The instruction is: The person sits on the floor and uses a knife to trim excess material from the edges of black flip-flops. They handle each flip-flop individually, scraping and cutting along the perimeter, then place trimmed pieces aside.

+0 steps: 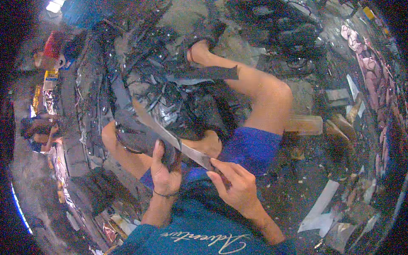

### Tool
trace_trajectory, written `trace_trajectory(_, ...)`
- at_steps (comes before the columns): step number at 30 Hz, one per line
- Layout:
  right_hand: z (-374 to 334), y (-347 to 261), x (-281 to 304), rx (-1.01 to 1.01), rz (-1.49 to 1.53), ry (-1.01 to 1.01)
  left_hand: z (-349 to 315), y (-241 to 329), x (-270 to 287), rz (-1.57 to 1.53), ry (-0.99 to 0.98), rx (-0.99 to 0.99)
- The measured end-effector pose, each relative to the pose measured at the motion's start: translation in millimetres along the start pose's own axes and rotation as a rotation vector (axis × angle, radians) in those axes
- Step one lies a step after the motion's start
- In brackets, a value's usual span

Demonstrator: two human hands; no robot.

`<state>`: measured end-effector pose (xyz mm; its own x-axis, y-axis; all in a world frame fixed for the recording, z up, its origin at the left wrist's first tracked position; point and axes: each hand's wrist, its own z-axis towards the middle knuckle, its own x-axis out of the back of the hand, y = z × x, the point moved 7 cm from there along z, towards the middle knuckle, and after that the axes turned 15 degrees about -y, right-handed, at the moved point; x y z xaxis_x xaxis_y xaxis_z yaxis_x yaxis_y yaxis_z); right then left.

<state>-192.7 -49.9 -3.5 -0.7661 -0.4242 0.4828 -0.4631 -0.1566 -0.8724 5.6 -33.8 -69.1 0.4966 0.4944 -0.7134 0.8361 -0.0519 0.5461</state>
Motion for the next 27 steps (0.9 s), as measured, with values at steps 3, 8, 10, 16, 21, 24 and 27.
trace_trajectory(3, 5, -5, -4, -0.085, 0.089, -0.165, -15, -5, 28, 0.116, -0.054, 0.021)
trace_trajectory(8, 14, -8, -26, -0.091, 0.197, -0.3, -36, -1, 48, 0.165, -0.049, 0.048)
trace_trajectory(10, 21, -11, -37, -0.075, 0.222, -0.314, -44, 1, 46, 0.149, -0.058, 0.057)
trace_trajectory(16, 70, 23, -77, -0.298, 0.618, -0.464, -32, 18, 41, 0.599, -0.177, 0.177)
trace_trajectory(21, 131, 60, -14, -0.368, 0.861, -0.098, 66, 42, -15, 1.034, -0.601, 0.128)
trace_trajectory(24, 135, 68, 79, -0.233, 1.275, 0.443, 159, 69, -43, 1.224, -0.517, -0.046)
trace_trajectory(27, 63, 163, 150, 0.081, 1.373, 0.427, 246, 92, -40, 1.569, -0.49, -0.303)
